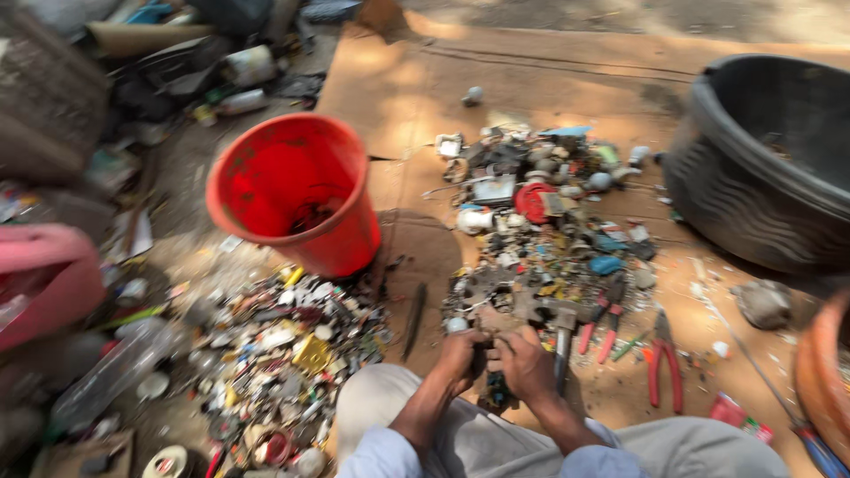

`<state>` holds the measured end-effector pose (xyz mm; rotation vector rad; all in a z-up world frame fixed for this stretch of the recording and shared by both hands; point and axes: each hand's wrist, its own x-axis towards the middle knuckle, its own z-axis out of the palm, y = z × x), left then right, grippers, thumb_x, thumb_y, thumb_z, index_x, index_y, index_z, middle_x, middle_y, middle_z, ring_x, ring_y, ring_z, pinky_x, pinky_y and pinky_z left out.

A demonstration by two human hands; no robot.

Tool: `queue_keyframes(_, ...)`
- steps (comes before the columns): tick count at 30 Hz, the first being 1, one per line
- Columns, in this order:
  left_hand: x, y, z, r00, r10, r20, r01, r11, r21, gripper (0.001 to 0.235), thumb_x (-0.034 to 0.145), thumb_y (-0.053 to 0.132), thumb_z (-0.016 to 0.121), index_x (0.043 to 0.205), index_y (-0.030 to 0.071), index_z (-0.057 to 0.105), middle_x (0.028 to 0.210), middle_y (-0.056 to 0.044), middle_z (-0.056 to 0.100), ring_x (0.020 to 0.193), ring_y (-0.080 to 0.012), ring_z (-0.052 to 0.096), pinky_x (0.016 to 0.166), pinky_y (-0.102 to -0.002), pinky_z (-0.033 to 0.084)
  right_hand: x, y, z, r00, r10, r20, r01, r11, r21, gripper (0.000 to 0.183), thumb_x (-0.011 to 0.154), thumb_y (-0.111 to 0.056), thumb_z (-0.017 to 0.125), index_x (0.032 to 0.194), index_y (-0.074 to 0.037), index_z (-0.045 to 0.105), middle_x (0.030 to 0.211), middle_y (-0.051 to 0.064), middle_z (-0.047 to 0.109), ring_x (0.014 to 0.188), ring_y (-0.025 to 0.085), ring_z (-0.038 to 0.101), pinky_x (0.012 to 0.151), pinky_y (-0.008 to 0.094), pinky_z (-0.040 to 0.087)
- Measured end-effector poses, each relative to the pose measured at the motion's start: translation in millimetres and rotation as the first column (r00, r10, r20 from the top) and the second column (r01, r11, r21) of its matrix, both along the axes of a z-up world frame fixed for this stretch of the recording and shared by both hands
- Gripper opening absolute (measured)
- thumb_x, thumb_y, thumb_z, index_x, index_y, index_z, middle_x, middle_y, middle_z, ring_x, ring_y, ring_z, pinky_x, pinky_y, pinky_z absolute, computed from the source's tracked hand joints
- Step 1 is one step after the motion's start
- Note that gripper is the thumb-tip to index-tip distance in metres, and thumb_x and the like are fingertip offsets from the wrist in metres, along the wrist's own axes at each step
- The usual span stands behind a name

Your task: The person sits on a cardboard sheet and uses a hammer and pliers to break apart small electronic components and scrap items. They repeatedly strike objects on a metal gear to separate parts and occasionally use pliers to pull or twist components.

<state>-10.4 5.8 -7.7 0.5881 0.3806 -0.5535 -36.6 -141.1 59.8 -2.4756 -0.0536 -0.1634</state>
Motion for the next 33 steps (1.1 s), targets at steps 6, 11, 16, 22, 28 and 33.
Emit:
queue_keyframes(6, 21, 26, -9, 0.959, 0.261, -0.107, -0.232, 0.946, 0.228, 0.029, 0.098, 0.014, 0.046, 0.116, -0.003, 0.061, 0.093, -0.014, 0.067, 0.073, -0.0237, 0.069, 0.063, -0.036, 0.061, 33, -2, -5, 0.932, -0.278, -0.231, 0.359, 0.784, 0.507, 0.025, 0.103, -0.023, 0.065, 0.114, -0.002, 0.073, 0.081, 0.007, 0.068, 0.067, 0.016, 0.06, 0.059, 0.032, 0.049)
queue_keyframes(11, 36, 15, -31, 0.955, 0.296, 0.025, -0.296, 0.946, 0.129, 0.027, 0.097, 0.01, 0.051, 0.113, -0.008, 0.062, 0.082, -0.012, 0.065, 0.063, -0.0209, 0.061, 0.051, -0.034, 0.053, 29, 72, 28, 0.994, 0.032, -0.109, 0.051, 0.733, 0.679, 0.033, 0.092, -0.019, 0.07, 0.121, -0.003, 0.07, 0.091, 0.0, 0.074, 0.073, 0.007, 0.066, 0.06, 0.023, 0.055)
queue_keyframes(16, 54, 22, -12, 0.943, 0.315, -0.107, -0.313, 0.949, 0.036, 0.025, 0.1, 0.013, 0.05, 0.115, -0.005, 0.058, 0.082, -0.011, 0.063, 0.067, -0.0218, 0.061, 0.058, -0.033, 0.054, 44, 36, 19, 0.978, -0.118, -0.172, 0.191, 0.841, 0.507, 0.026, 0.092, -0.018, 0.072, 0.112, -0.002, 0.077, 0.089, 0.006, 0.078, 0.073, 0.01, 0.069, 0.066, 0.025, 0.054)
queue_keyframes(22, 71, 16, 17, 0.938, 0.335, 0.089, -0.337, 0.941, 0.015, 0.041, 0.103, 0.019, 0.047, 0.132, -0.009, 0.056, 0.09, -0.014, 0.068, 0.076, -0.0203, 0.065, 0.067, -0.032, 0.053, 96, -68, -30, 0.901, -0.325, -0.287, 0.422, 0.812, 0.404, 0.026, 0.094, -0.017, 0.067, 0.115, -0.004, 0.076, 0.098, 0.011, 0.078, 0.076, 0.018, 0.071, 0.07, 0.033, 0.055)
queue_keyframes(28, 72, 13, 18, 0.959, 0.283, 0.005, -0.282, 0.953, 0.108, 0.04, 0.1, 0.018, 0.047, 0.135, -0.001, 0.053, 0.086, -0.017, 0.064, 0.07, -0.025, 0.065, 0.061, -0.039, 0.057, 202, -58, -58, 0.962, -0.16, -0.221, 0.164, 0.987, 0.0, 0.029, 0.096, -0.024, 0.062, 0.116, -0.007, 0.074, 0.104, 0.014, 0.075, 0.091, 0.028, 0.074, 0.08, 0.041, 0.058)
queue_keyframes(33, 72, 16, 9, 0.957, 0.289, -0.006, -0.287, 0.952, 0.103, 0.039, 0.1, 0.022, 0.05, 0.132, -0.001, 0.055, 0.089, -0.016, 0.066, 0.07, -0.0242, 0.068, 0.062, -0.039, 0.06, 261, -47, -73, 0.985, -0.16, -0.067, 0.141, 0.963, -0.229, 0.028, 0.088, -0.014, 0.061, 0.109, -0.014, 0.079, 0.108, 0.016, 0.073, 0.094, 0.035, 0.071, 0.084, 0.047, 0.055)
